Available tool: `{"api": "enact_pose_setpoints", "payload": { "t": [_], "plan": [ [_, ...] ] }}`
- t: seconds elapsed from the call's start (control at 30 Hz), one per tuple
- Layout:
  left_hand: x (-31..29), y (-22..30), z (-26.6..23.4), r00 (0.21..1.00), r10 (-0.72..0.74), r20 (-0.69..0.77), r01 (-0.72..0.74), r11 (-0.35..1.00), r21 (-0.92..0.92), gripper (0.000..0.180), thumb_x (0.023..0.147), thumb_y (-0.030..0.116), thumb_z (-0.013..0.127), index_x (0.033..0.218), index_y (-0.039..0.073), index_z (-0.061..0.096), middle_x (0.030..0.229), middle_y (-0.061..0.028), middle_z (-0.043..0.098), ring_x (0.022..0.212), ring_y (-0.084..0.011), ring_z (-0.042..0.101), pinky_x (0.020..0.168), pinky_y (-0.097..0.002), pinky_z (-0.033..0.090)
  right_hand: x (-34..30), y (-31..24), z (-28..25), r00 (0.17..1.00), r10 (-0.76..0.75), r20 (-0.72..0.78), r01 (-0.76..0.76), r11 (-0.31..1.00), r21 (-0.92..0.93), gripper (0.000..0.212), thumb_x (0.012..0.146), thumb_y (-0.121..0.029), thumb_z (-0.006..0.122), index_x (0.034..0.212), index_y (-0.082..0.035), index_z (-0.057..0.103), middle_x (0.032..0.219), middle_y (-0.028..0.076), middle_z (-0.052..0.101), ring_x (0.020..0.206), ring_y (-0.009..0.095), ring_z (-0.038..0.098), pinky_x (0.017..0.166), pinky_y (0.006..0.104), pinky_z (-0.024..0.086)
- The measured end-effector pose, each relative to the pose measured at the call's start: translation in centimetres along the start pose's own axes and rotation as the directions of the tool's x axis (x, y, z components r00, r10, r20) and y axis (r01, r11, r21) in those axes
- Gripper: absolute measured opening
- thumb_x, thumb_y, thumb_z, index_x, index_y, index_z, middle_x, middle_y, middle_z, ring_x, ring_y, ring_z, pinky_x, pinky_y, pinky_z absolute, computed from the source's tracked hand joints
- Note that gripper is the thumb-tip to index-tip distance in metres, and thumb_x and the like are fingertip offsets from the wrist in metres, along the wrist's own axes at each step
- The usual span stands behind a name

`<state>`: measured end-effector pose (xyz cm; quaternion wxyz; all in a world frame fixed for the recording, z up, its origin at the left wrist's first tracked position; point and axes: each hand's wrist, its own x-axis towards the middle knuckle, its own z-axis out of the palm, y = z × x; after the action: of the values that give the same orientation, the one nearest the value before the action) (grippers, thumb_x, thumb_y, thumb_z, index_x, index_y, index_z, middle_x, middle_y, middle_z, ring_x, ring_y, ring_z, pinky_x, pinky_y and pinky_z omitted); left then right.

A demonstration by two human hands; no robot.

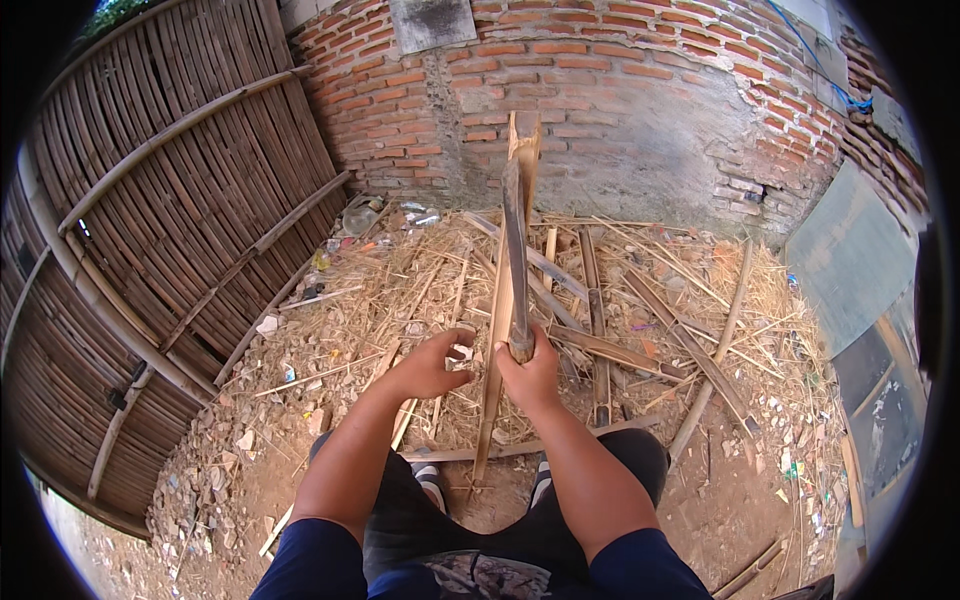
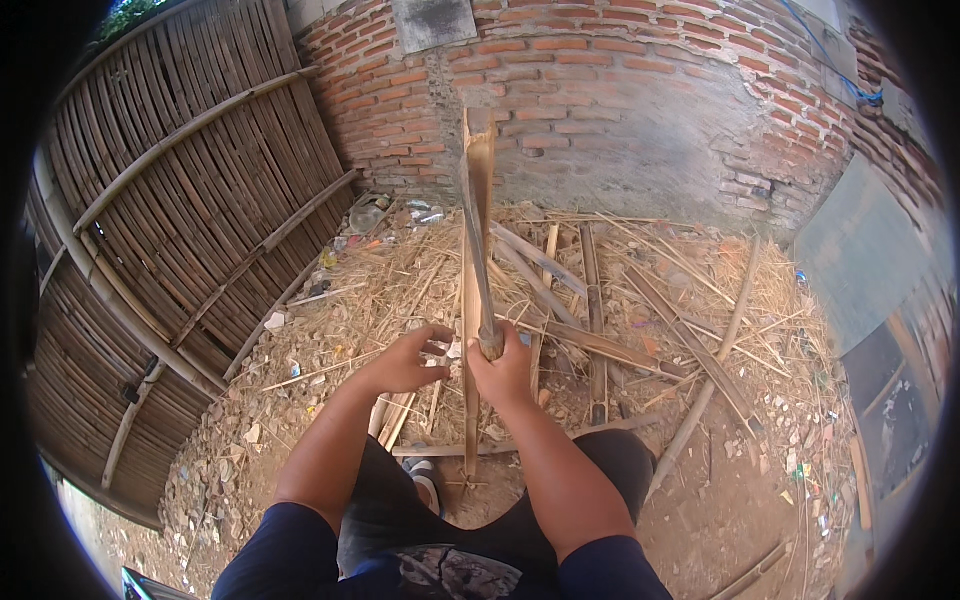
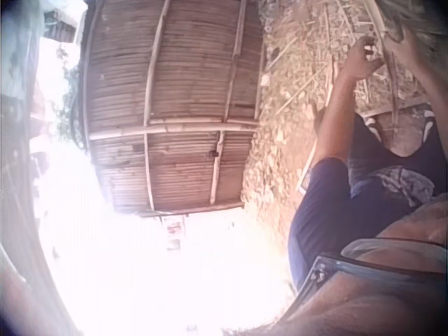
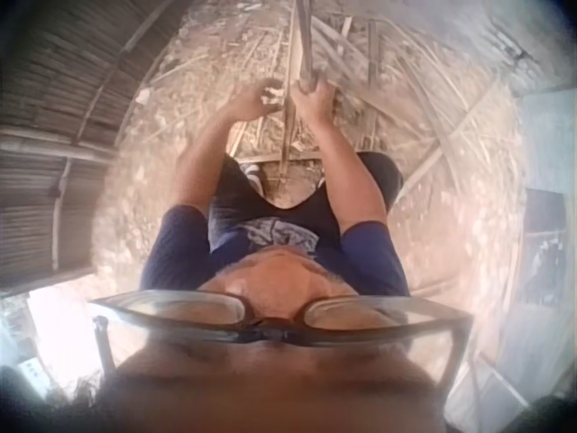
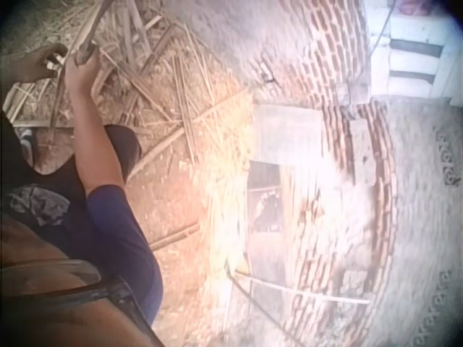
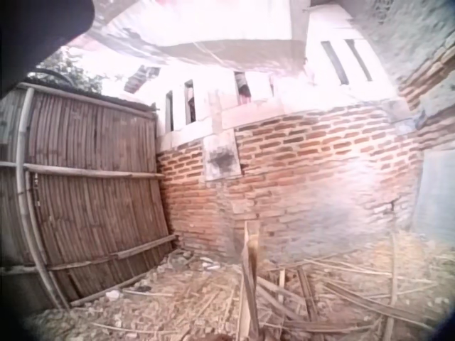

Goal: The person uses a machete to shave and trim a long strip of bamboo by hand, removing thin layers to smooth and shape it.

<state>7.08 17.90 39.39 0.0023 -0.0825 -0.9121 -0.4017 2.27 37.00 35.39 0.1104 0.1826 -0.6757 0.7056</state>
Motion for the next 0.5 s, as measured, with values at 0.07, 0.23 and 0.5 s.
{"api": "enact_pose_setpoints", "payload": {
  "t": [0.07, 0.23, 0.5],
  "plan": [
    [-0.6, -0.9, 2.5, 0.999, -0.023, 0.034, 0.024, 1.000, -0.015, 0.063, 0.080, 0.021, 0.081, 0.133, 0.000, 0.051, 0.121, -0.0180, 0.063, 0.109, -0.0281, 0.064, 0.093, -0.0392, 0.052, -0.2, -0.4, 0.0, 0.999, 0.013, 0.037, -0.014, 1.000, 0.002, 0.035, 0.086, -0.013, 0.071, 0.116, 0.001, 0.061, 0.094, 0.011, 0.071, 0.086, 0.020, 0.069, 0.079, 0.0342, 0.052],
    [-0.6, -4.7, 6.6, 0.993, 0.120, -0.023, -0.121, 0.989, -0.080, 0.061, 0.080, 0.028, 0.083, 0.128, 0.000, 0.055, 0.115, -0.0213, 0.064, 0.105, -0.0324, 0.065, 0.090, -0.0422, 0.052, -0.5, -1.1, 0.9, 0.997, 0.004, 0.076, -0.005, 1.000, 0.015, 0.035, 0.086, -0.012, 0.071, 0.115, 0.002, 0.061, 0.093, 0.011, 0.071, 0.084, 0.018, 0.069, 0.079, 0.0339, 0.053],
    [-0.7, -5.4, 7.6, 1.000, -0.017, -0.014, 0.013, 0.975, -0.221, 0.033, 0.093, 0.023, 0.072, 0.115, 0.002, 0.061, 0.081, -0.0067, 0.064, 0.070, -0.0136, 0.059, 0.063, -0.0326, 0.050, -0.3, -0.1, 1.6, 0.998, -0.023, 0.050, 0.020, 0.998, 0.060, 0.034, 0.086, -0.012, 0.073, 0.114, 0.002, 0.061, 0.090, 0.008, 0.070, 0.082, 0.016, 0.067, 0.075, 0.0326, 0.053]
  ]
}}
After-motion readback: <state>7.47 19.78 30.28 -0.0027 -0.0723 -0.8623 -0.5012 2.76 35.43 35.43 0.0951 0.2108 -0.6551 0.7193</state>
